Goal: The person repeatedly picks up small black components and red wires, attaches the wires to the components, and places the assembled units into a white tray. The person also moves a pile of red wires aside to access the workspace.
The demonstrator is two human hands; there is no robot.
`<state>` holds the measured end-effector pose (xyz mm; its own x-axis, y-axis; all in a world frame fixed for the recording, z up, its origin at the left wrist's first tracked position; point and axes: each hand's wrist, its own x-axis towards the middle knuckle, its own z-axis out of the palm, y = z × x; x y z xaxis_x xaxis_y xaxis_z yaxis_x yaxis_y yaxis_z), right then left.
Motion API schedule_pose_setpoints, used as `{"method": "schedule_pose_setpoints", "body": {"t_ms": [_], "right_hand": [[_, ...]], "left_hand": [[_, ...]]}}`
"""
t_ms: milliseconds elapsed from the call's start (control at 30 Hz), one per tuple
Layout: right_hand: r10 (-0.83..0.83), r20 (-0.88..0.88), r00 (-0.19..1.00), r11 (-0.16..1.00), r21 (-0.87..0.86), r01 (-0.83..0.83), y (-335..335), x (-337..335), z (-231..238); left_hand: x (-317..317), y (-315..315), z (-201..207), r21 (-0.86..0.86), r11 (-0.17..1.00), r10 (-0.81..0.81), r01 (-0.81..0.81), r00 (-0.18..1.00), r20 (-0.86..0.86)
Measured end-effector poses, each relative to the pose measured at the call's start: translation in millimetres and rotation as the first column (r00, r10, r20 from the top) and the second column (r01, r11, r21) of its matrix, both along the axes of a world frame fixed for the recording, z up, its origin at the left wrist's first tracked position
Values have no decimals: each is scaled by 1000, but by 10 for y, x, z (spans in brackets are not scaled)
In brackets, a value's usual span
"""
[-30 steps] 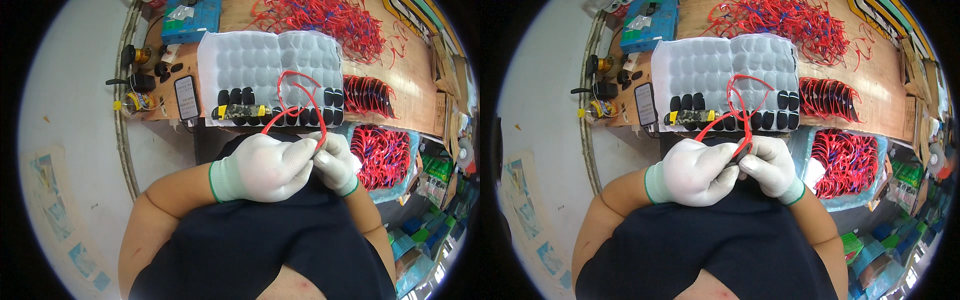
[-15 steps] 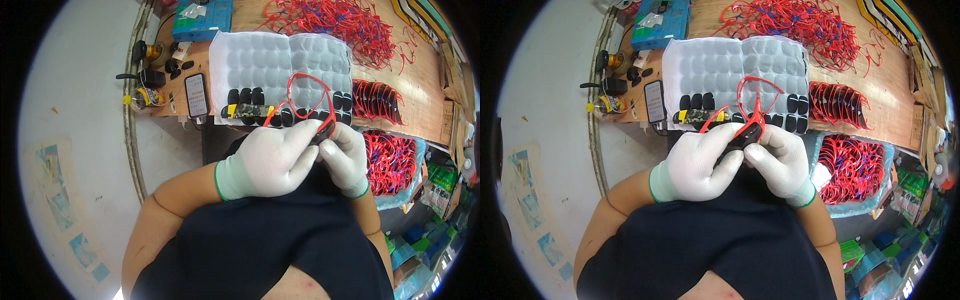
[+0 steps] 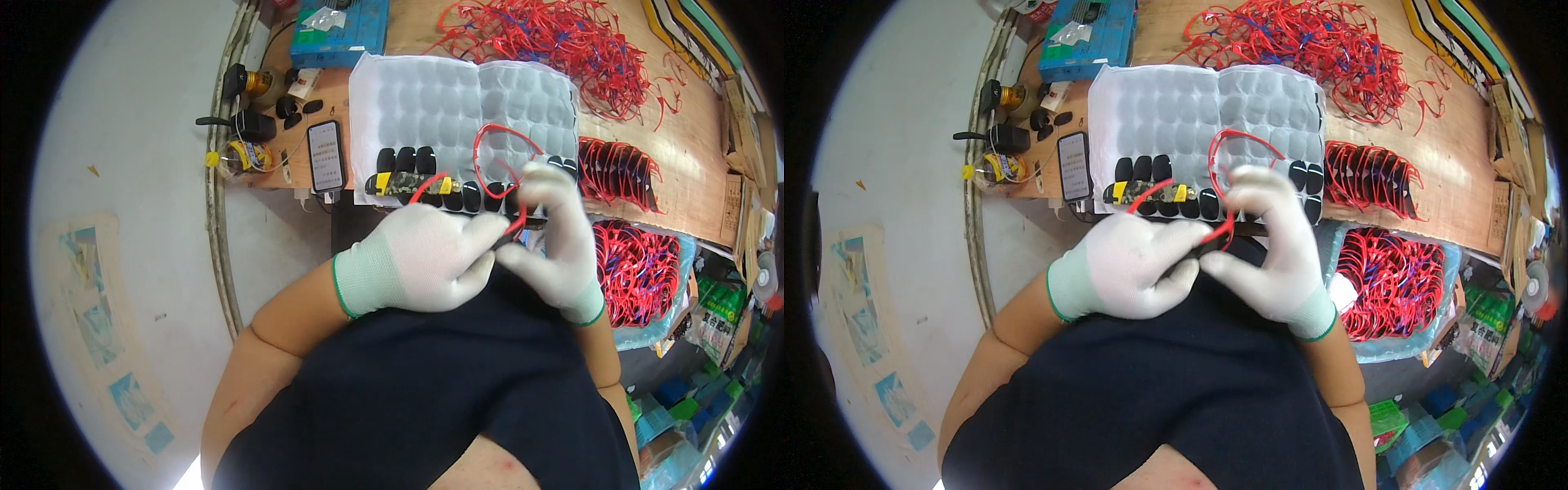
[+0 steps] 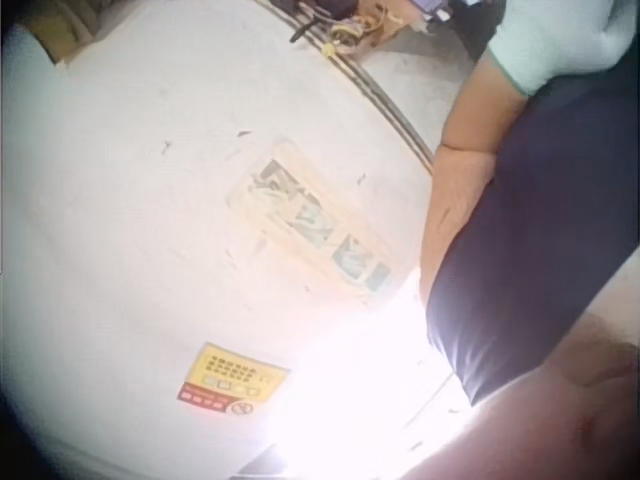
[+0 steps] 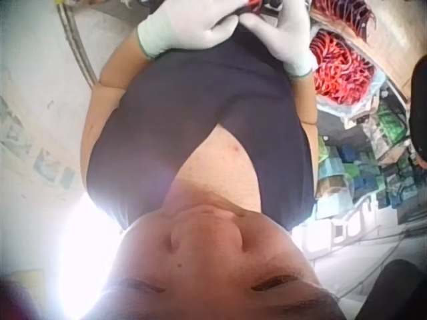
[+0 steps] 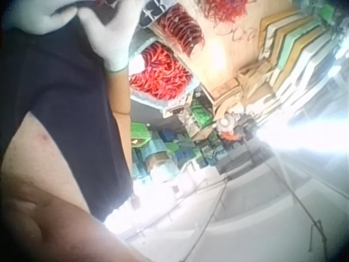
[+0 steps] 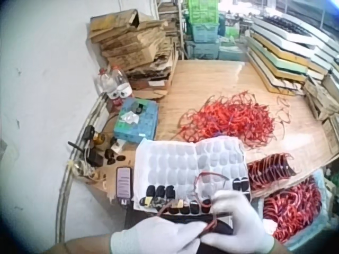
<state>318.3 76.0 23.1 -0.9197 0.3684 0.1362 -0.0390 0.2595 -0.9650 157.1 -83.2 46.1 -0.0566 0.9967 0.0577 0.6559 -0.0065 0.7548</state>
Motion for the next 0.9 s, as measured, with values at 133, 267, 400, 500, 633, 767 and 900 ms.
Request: {"method": "schedule_pose_setpoints", "body": {"t_ms": [133,267,400,500,633,767,900], "right_hand": [[296,55,953,936,184,-301,123,11,38],[247,86,965,949,179,-259,97,61,9],[127,87,988,973,183,-142,4,97,3],[28,199,980,999,9,-31,-85,115,58],[13,248,969,999,-49,-1,-103,165,0],[-99,66,993,915,-387,116,-157,186,-88],[-105,264,959,871,-440,217,-26,221,-48]], "left_hand": [[-206,21,-81,155,985,-112,78,968,223],[-691,232,-954,-212,744,576,-633,769,-277],[-551,308,-1403,-389,667,340,-635,725,-599],[-543,342,-1452,-412,640,370,-649,730,-575],[-626,384,-1467,-426,656,457,-622,778,-432],[-608,414,-1186,-312,727,634,-611,773,-38],[-443,313,-628,-340,912,400,-230,312,862]]}}
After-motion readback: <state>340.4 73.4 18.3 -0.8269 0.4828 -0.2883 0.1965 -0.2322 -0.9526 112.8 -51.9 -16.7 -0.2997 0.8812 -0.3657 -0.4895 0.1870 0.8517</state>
